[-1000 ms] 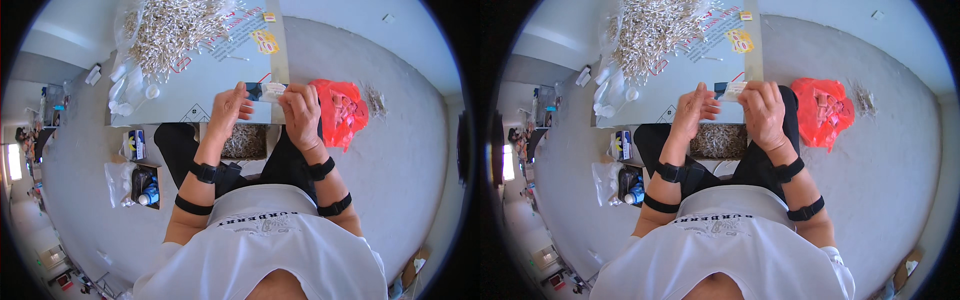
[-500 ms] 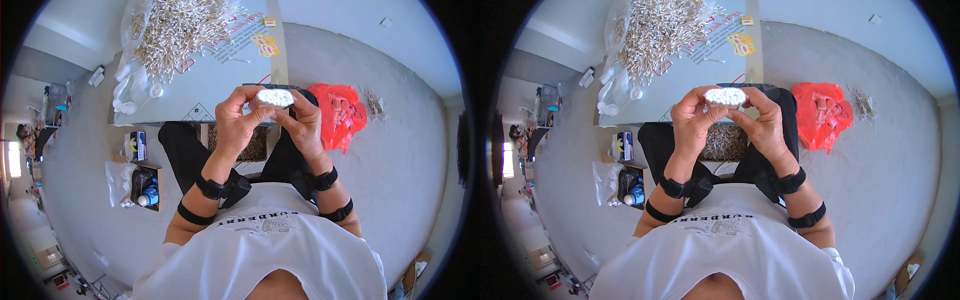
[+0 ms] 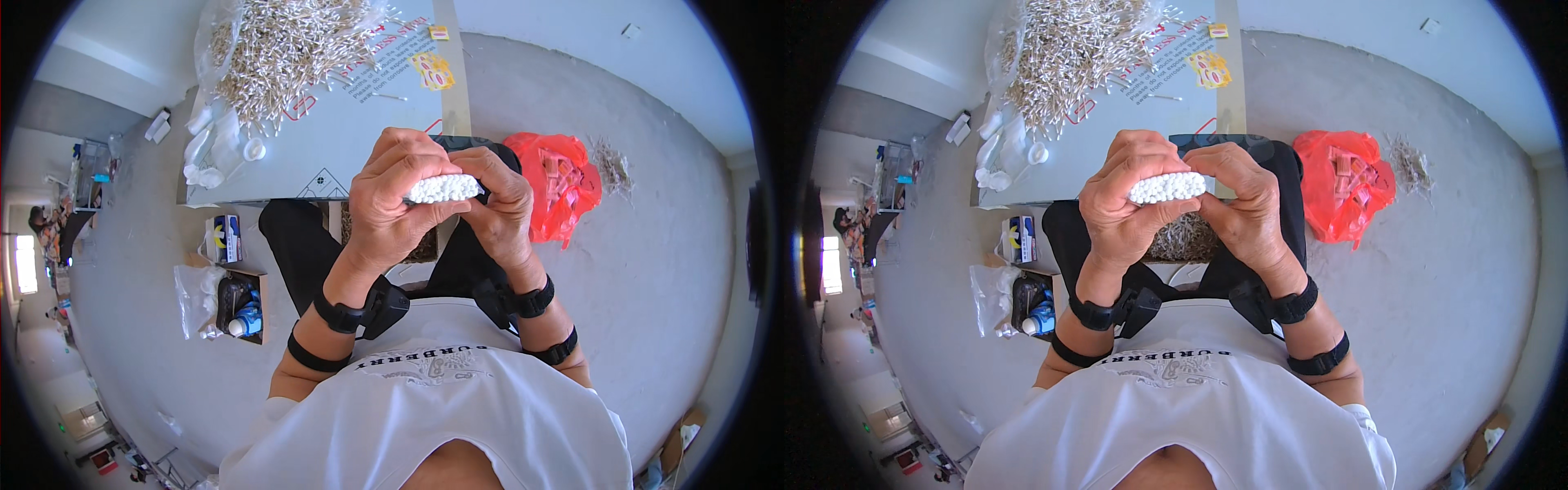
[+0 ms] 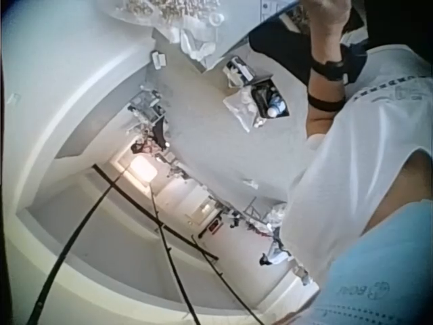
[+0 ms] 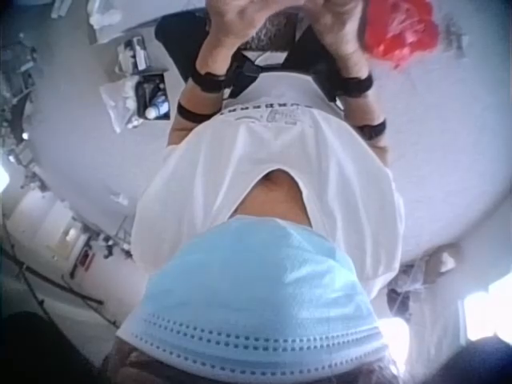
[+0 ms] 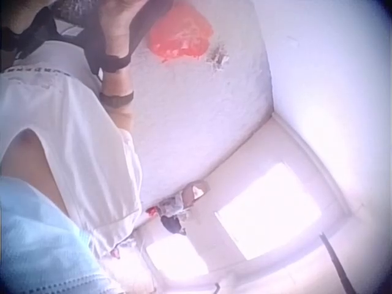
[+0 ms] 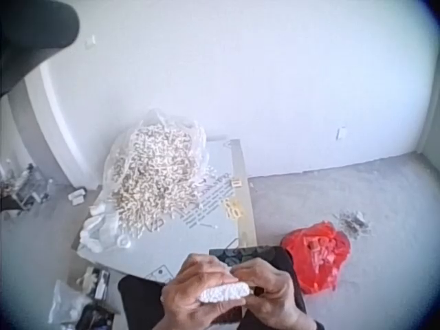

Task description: Recorder is counting cotton swabs and placing them into individual plastic packets before putting them into a larger red bag.

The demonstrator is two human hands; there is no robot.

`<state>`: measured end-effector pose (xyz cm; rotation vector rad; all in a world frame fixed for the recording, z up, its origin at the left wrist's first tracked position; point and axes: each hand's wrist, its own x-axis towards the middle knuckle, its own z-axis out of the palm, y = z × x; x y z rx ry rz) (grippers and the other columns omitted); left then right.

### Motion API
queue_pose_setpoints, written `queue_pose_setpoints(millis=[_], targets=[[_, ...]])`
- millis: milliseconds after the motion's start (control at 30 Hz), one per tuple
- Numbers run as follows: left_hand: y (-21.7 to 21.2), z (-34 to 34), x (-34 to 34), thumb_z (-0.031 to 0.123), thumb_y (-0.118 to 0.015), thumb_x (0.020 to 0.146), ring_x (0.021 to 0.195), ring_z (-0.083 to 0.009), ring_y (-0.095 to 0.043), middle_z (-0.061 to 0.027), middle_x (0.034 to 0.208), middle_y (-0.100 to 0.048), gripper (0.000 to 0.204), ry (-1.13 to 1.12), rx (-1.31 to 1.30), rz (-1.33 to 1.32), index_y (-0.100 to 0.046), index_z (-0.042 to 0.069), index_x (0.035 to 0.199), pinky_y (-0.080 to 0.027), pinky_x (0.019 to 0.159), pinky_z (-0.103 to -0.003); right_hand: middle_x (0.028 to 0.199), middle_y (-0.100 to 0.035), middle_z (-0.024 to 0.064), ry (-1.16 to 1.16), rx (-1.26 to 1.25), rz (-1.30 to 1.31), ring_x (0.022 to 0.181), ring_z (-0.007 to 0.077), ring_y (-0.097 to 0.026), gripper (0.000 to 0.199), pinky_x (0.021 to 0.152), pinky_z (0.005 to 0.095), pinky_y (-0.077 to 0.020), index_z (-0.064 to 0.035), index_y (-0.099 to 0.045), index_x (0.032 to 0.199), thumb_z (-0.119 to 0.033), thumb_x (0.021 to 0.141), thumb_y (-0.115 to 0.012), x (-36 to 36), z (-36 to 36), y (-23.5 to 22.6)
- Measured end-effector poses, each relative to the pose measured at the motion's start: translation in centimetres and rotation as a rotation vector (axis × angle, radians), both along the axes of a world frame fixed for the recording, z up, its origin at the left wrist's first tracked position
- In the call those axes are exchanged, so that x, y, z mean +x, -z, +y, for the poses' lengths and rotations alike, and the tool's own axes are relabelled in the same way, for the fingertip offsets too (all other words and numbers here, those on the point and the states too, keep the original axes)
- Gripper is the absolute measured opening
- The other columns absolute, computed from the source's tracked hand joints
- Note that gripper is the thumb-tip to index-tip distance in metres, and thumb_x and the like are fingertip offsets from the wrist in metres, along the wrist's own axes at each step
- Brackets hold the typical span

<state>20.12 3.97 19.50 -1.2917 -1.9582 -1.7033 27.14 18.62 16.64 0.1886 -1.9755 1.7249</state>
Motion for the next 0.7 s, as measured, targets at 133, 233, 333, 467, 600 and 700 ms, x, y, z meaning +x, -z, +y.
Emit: queue_pose_setpoints(millis=[133, 233, 333, 467, 600, 700], targets=[[0.25, -0.21, -0.13, 0.016, -0.087, 0.066, 0.092, -0.0235, -0.061, -0.0059, 0.089, -0.067, 0.031, -0.003, -0.006, -0.021, -0.069, 0.005, 0.089, -0.052, 0.081, -0.034, 0.099, -0.069, 0.0105, -0.001, 0.027, -0.006, 0.092, 0.0236, -0.064, 0.032, 0.085, 0.0328, -0.0505, 0.0009, -0.068, 0.098, 0.009, 0.068, -0.073, 0.09, -0.35, -0.09], [0.48, -0.29, -0.45, 0.019, -0.089, 0.065, 0.093, -0.0248, -0.064, -0.0064, 0.086, -0.07, 0.035, 0.004, -0.008, 0.015, -0.069, 0.003, 0.09, -0.051, 0.081, -0.035, 0.099, -0.069, 0.0103, 0.009, 0.031, -0.018, 0.09, 0.0239, -0.064, 0.032, 0.083, 0.0328, -0.0507, 0.0005, -0.068, 0.097, 0.008, 0.066, -0.073, 0.07, -0.27, -0.06], [0.32, -0.44, -0.62, 0.02, -0.089, 0.066, 0.095, -0.0252, -0.063, -0.0068, 0.089, -0.07, 0.036, 0.049, -0.018, -0.019, -0.069, 0.004, 0.091, -0.051, 0.082, -0.035, 0.098, -0.069, 0.0099, 0.035, 0.077, 0.013, 0.091, 0.0242, -0.064, 0.034, 0.083, 0.033, -0.0509, -0.0005, -0.068, 0.097, 0.008, 0.065, -0.074, 0.01, -0.05, 0.05], [-0.09, -0.66, -0.87, 0.019, -0.089, 0.064, 0.097, -0.026, -0.062, -0.0071, 0.093, -0.069, 0.039, 0.06, -0.02, 0.013, -0.068, 0.003, 0.093, -0.05, 0.084, -0.035, 0.099, -0.069, 0.009, 0.063, 0.1, 0.025, 0.092, 0.0213, -0.063, 0.034, 0.083, 0.0311, -0.0496, -0.0005, -0.068, 0.098, 0.009, 0.066, -0.07, 0.05, 0.05, 0.07], [-0.11, -0.68, -0.85, 0.018, -0.089, 0.063, 0.096, -0.0262, -0.061, -0.0071, 0.092, -0.068, 0.04, 0.033, -0.046, 0.073, -0.068, 0.003, 0.094, -0.049, 0.083, -0.035, 0.1, -0.068, 0.0085, 0.049, 0.111, 0.037, 0.092, 0.018, -0.062, 0.032, 0.084, 0.029, -0.0483, 0.0005, -0.067, 0.099, 0.011, 0.069, -0.067, 0.1, 0.06, 0.04], [-0.14, -0.65, -0.78, 0.017, -0.089, 0.064, 0.095, -0.0261, -0.061, -0.0074, 0.092, -0.068, 0.038, 0.022, -0.049, 0.085, -0.068, 0.003, 0.094, -0.05, 0.081, -0.035, 0.1, -0.068, 0.0085, 0.047, 0.112, 0.037, 0.092, 0.0182, -0.062, 0.032, 0.084, 0.0293, -0.0484, 0.0002, -0.067, 0.099, 0.01, 0.069, -0.068, 0.02, 0.09, 0.19]])
